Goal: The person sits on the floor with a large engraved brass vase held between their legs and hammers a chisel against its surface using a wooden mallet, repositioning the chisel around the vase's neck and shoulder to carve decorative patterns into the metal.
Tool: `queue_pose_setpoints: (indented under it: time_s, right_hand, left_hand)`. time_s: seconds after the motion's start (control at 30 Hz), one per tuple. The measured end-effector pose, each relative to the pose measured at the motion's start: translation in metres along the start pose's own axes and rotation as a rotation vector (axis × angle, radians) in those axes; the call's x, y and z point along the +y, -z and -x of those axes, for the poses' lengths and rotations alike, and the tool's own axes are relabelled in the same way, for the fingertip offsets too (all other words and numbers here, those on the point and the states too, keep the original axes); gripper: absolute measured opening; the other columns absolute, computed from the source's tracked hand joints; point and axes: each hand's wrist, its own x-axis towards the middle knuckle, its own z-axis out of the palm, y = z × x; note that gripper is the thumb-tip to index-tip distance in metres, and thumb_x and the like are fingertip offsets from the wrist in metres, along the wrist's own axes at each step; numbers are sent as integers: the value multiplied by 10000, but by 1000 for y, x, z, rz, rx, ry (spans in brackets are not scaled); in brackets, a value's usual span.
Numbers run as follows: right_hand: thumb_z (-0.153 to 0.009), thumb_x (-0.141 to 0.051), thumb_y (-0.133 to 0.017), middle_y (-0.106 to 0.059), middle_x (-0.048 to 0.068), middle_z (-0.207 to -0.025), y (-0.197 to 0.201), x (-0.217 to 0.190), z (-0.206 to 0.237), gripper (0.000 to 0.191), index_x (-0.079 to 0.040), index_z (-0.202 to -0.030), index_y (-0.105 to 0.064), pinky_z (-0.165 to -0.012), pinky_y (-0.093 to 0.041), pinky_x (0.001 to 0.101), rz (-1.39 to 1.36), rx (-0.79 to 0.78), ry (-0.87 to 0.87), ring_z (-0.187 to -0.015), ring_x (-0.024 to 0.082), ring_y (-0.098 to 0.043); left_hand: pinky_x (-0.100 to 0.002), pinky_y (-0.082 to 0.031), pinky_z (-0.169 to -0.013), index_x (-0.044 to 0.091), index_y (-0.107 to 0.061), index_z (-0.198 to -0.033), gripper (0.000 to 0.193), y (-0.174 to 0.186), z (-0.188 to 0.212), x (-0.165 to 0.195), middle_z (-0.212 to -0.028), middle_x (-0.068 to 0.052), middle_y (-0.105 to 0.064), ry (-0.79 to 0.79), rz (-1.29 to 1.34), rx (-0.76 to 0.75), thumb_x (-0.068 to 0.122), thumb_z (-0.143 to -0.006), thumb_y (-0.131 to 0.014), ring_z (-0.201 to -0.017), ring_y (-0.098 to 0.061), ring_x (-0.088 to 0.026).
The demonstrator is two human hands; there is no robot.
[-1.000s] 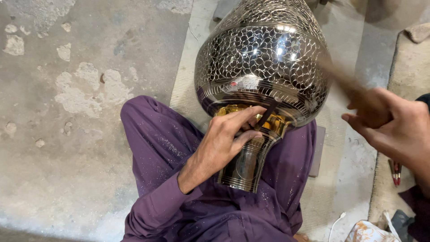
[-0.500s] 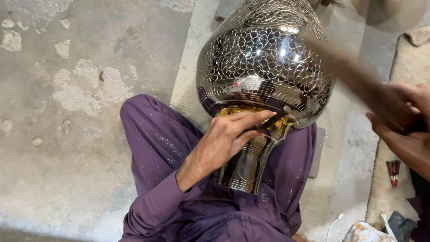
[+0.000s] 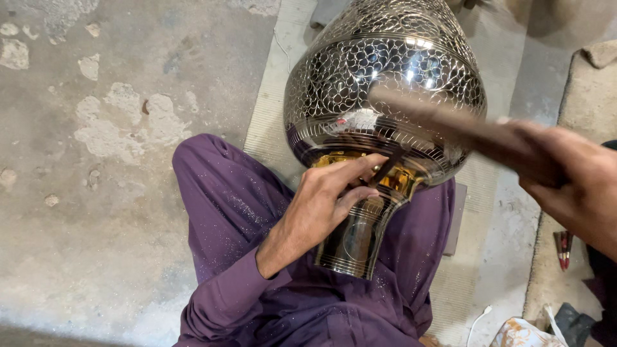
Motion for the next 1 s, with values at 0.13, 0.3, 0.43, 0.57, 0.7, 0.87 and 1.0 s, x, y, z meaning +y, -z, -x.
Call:
queue_pose_setpoints:
  time_s: [0.13, 0.3, 0.43, 0.57, 0.7, 0.87, 1.0]
  right_hand:
    - [-886, -73, -781, -736, 165, -1019, 0, -9, -6, 579, -76, -1419, -556, -686, -653, 381, -26, -164, -354, -716, 248, -754]
    - [-826, -14, -735, -735, 162, -1062, 4, -10, -13, 703, -71, -1481, -488, -780, -625, 367, -172, 28, -60, -864, 251, -755]
    - [-750, -35, -802, -766, 134, -1098, 6, -11, -13, 794, -166, -1483, -525, -800, -648, 374, 204, -234, -89, -828, 237, -789]
    - [-857, -33, -777, -752, 207, -1040, 2, -10, -11, 638, -36, -1437, -513, -788, -655, 393, -88, -109, -339, -872, 276, -784]
    - [-770, 45, -751, -747, 186, -1144, 1, -5, -9, 699, -54, -1438, -568, -805, -647, 380, 96, -146, -45, -876, 249, -773]
    - [-780, 49, -746, -753, 169, -1100, 2, -2, -6, 699, -50, -1448, -566, -752, -646, 359, 47, -174, -171, -853, 233, -780]
    - [-804, 19, -768, -733, 188, -1133, 4, -1, -3, 653, -64, -1428, -593, -758, -627, 361, 61, -55, -103, -881, 236, -757]
  left_hand:
    - [-338, -663, -842, 98, -611, -1401, 524, -1, 0, 1, -1179, -120, -766, 12, 51, 0, 117, -900, -762, -1007, -781, -211]
    - [-347, -656, -858, 79, -603, -1403, 532, 1, 1, 3, -1227, -130, -755, 20, 60, 10, 126, -898, -765, -1028, -785, -223]
    - [-329, -676, -839, 75, -606, -1387, 510, 1, 3, 1, -1234, -137, -745, 23, 96, 3, 136, -905, -761, -1057, -778, -230]
    - [-338, -683, -835, 102, -614, -1382, 494, -4, 3, -6, -1217, -123, -758, 20, 117, 4, 155, -906, -738, -1022, -789, -217]
    - [-342, -692, -810, 121, -619, -1370, 480, -6, 3, -13, -1121, -106, -778, 41, 86, -19, 194, -914, -749, -974, -795, -201]
    - [-340, -693, -832, 93, -622, -1370, 513, -2, 5, -13, -1065, -107, -783, 77, 148, -21, 190, -886, -761, -955, -794, -192]
    - [-353, -659, -843, 105, -630, -1371, 508, 0, 2, -11, -1136, -107, -770, 3, 35, 12, 176, -890, -777, -954, -781, -195]
